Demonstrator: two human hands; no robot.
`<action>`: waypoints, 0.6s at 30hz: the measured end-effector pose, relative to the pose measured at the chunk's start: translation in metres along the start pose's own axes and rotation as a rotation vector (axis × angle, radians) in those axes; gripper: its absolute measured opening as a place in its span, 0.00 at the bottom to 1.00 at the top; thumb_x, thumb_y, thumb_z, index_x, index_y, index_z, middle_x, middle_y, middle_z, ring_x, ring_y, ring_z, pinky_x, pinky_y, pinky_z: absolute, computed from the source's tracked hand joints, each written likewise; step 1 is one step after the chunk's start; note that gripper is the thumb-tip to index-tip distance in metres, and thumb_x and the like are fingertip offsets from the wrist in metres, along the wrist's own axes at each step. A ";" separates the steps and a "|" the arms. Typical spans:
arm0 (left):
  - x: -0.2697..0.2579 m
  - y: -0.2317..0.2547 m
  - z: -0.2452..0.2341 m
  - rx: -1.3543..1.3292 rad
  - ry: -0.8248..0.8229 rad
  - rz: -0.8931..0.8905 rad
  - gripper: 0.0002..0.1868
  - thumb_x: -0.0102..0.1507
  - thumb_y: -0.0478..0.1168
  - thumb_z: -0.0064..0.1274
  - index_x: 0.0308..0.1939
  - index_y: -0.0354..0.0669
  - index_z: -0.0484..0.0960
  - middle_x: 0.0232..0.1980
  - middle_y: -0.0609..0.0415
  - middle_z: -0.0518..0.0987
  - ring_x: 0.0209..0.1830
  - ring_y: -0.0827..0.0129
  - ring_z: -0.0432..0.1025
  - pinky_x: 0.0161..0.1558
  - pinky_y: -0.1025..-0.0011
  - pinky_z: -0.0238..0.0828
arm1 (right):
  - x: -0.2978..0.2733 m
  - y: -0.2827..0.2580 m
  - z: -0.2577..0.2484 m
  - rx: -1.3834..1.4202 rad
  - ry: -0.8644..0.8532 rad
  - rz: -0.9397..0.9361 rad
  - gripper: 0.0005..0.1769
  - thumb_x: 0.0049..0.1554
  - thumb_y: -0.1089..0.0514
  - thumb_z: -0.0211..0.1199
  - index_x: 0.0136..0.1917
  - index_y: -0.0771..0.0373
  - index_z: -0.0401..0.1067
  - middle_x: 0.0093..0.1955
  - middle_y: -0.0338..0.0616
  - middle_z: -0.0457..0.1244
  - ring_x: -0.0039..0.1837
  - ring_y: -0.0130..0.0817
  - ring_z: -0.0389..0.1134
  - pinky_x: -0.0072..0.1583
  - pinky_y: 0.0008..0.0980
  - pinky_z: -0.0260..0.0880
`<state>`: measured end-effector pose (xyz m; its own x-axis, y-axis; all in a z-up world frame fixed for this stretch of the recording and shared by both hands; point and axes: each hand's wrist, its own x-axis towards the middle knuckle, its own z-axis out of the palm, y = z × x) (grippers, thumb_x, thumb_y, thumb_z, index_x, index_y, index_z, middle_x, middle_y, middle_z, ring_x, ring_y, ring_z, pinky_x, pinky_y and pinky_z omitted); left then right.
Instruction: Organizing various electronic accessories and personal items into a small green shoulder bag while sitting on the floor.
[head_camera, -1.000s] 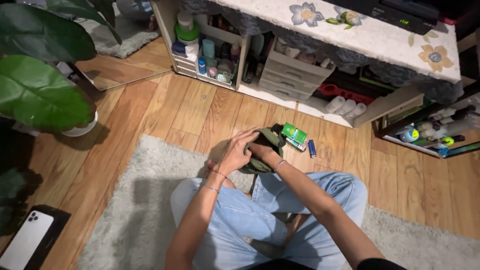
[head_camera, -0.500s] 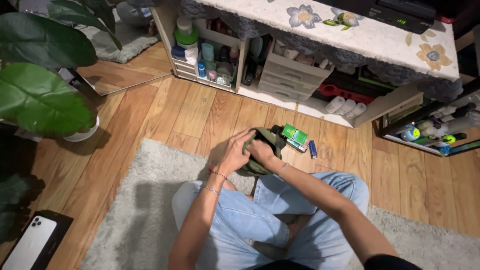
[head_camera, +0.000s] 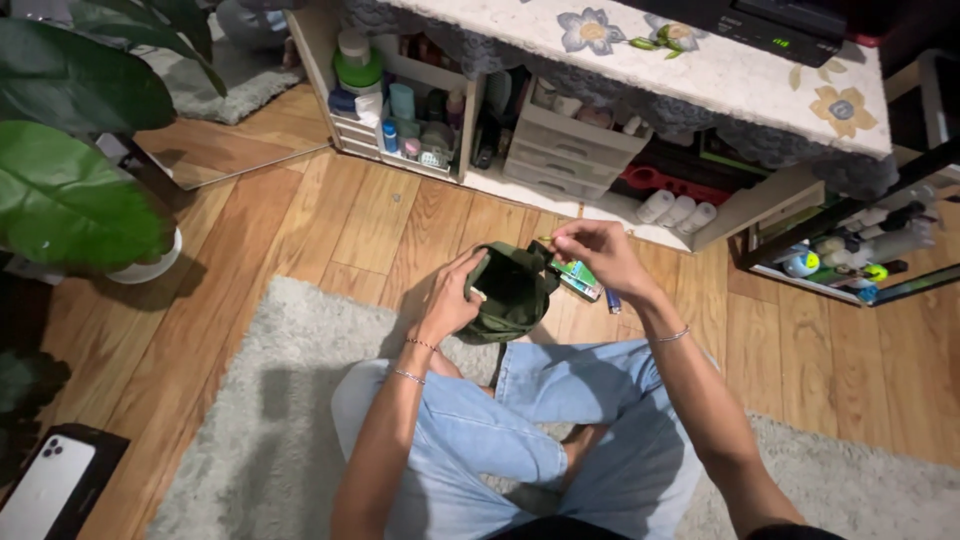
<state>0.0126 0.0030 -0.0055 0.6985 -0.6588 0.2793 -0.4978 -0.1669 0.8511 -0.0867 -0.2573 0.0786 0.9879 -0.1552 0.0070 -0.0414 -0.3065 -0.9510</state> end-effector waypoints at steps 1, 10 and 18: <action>0.000 -0.002 0.001 -0.002 0.010 0.013 0.39 0.48 0.22 0.47 0.66 0.33 0.73 0.72 0.41 0.71 0.71 0.48 0.66 0.69 0.66 0.65 | -0.002 -0.006 -0.004 0.069 0.011 0.009 0.08 0.63 0.62 0.64 0.52 0.69 0.78 0.43 0.40 0.70 0.46 0.25 0.69 0.50 0.27 0.73; 0.001 0.008 -0.007 0.004 0.001 -0.005 0.38 0.48 0.22 0.47 0.66 0.32 0.73 0.73 0.43 0.71 0.72 0.49 0.65 0.70 0.66 0.64 | 0.023 -0.029 -0.066 -0.091 0.284 -0.019 0.08 0.62 0.60 0.65 0.52 0.67 0.77 0.46 0.43 0.71 0.46 0.28 0.71 0.48 0.30 0.74; 0.003 0.005 -0.004 0.000 -0.004 0.040 0.38 0.48 0.22 0.48 0.66 0.32 0.72 0.73 0.43 0.70 0.73 0.50 0.65 0.71 0.66 0.63 | 0.125 -0.034 -0.192 -0.587 0.645 -0.376 0.07 0.62 0.62 0.69 0.51 0.67 0.81 0.50 0.49 0.72 0.51 0.32 0.72 0.53 0.29 0.74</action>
<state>0.0142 0.0028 0.0015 0.6761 -0.6678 0.3114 -0.5254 -0.1407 0.8391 0.0093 -0.4470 0.1710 0.6858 -0.3850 0.6176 0.0207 -0.8380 -0.5453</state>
